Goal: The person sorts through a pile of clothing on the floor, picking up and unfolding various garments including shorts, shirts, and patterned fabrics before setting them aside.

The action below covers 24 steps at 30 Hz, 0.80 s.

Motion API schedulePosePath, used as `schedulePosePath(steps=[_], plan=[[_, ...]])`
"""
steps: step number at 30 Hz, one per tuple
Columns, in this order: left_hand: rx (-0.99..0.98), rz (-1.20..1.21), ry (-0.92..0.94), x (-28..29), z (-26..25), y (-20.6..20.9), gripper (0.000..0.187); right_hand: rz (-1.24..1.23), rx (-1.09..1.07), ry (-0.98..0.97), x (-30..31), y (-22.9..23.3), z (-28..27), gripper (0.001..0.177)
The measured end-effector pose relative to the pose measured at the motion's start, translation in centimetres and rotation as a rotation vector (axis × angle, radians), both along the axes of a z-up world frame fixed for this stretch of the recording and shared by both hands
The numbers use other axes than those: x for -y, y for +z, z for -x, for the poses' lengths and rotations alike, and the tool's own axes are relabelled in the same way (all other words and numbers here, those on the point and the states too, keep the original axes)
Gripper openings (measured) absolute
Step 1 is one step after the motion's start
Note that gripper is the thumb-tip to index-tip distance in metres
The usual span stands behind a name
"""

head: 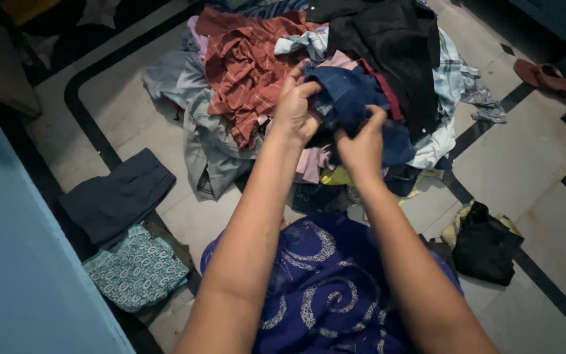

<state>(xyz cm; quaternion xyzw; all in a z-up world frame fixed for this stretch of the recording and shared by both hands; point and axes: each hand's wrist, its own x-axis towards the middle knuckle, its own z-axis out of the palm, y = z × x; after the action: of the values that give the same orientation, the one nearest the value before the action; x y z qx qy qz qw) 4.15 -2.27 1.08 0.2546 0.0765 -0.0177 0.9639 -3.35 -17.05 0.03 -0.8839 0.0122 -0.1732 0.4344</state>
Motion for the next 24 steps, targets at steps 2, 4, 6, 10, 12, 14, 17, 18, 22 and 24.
schedulePosePath(steps=[2, 4, 6, 10, 12, 14, 17, 18, 22, 24], plan=[[0.042, 0.057, 0.026, -0.8, 0.0, 0.5, 0.052, -0.107, -0.144, -0.095, 0.2, -0.8, -1.0, 0.069], [0.087, 0.059, 0.058, -2.4, -0.3, 0.8, 0.05, -0.103, -0.169, -0.085, 0.2, -1.4, -1.7, 0.057], [0.128, 0.066, 0.092, -4.9, -0.2, 1.1, 0.049, -0.151, -0.21, -0.056, -0.5, -2.2, -1.7, 0.055], [0.035, 0.048, 0.428, -9.3, 1.3, 3.6, 0.03, -0.193, 0.061, 0.271, -4.4, -4.1, -1.6, 0.049], [0.003, -0.058, 0.7, -11.4, 2.7, 5.5, 0.018, -0.344, -0.112, 0.475, -8.2, -4.4, -0.7, 0.058], [0.098, -0.138, 0.853, -13.4, 4.2, 6.8, 0.02, -0.347, -0.482, 0.685, -11.6, -4.1, 1.8, 0.067], [0.182, -0.247, 0.984, -15.7, 6.6, 8.0, 0.023, -0.45, -0.715, 1.076, -12.9, -2.0, 3.8, 0.066], [0.169, -0.273, 0.967, -16.2, 7.0, 8.3, 0.024, -0.651, -0.742, 1.342, -13.0, -1.5, 4.0, 0.062], [0.138, -0.426, 0.896, -17.1, 6.8, 8.0, 0.026, -0.288, -0.368, 1.045, -9.5, 0.7, -0.5, 0.064], [0.109, -0.667, 0.746, -17.2, 6.7, 7.2, 0.026, -0.562, -0.417, 0.689, -6.9, 2.3, -1.8, 0.065]])
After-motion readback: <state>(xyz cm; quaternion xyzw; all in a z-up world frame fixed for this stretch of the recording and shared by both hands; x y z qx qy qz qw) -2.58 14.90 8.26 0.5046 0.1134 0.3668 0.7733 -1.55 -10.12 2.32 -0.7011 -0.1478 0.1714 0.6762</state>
